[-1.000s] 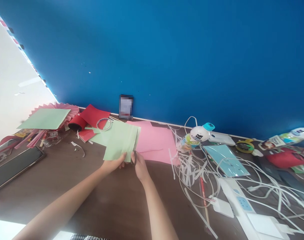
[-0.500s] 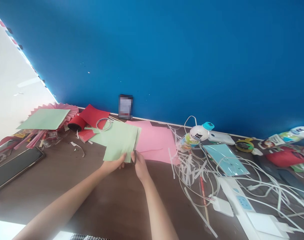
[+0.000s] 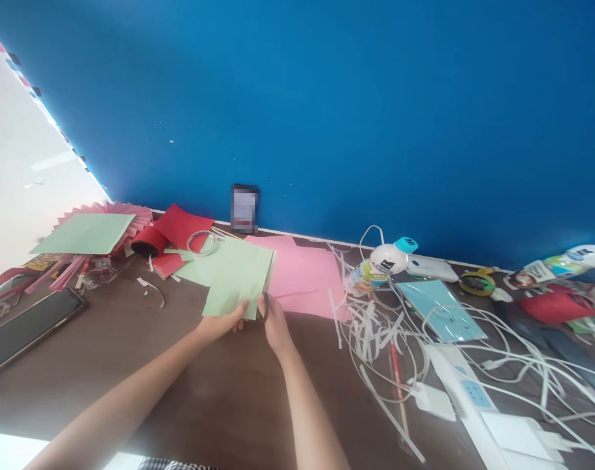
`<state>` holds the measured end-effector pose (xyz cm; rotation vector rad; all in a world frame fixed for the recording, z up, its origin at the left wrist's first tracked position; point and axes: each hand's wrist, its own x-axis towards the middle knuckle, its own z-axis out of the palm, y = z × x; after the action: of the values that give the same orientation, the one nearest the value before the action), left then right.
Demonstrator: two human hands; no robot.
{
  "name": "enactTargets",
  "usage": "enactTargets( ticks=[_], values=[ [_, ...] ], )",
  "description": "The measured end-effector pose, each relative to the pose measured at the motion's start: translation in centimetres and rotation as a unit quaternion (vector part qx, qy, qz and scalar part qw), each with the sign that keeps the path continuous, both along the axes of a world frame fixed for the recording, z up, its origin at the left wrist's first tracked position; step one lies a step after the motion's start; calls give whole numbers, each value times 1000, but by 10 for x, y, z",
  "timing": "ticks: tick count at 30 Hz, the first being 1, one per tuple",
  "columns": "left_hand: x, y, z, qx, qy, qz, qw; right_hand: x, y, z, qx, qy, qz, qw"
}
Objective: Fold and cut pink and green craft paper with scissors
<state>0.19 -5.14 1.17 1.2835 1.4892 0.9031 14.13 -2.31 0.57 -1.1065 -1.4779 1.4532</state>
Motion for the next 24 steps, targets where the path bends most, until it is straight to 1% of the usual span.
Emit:
enactTargets(
  ticks=[3,7,14,24],
  values=[
    [0,0,0,-4,1,3,1000,0,1,0,3,-2,-1,1000],
    [-1,0,-4,-8,0,7,1000,1,1,1,2,7,3,1000],
    [-3,2,-9,-3,-1,-13,1000,3,1,0,15,10,5,1000],
    [-2,2,-12,5,-8,3,1000,4,1,2,7,5,2,1000]
  ],
)
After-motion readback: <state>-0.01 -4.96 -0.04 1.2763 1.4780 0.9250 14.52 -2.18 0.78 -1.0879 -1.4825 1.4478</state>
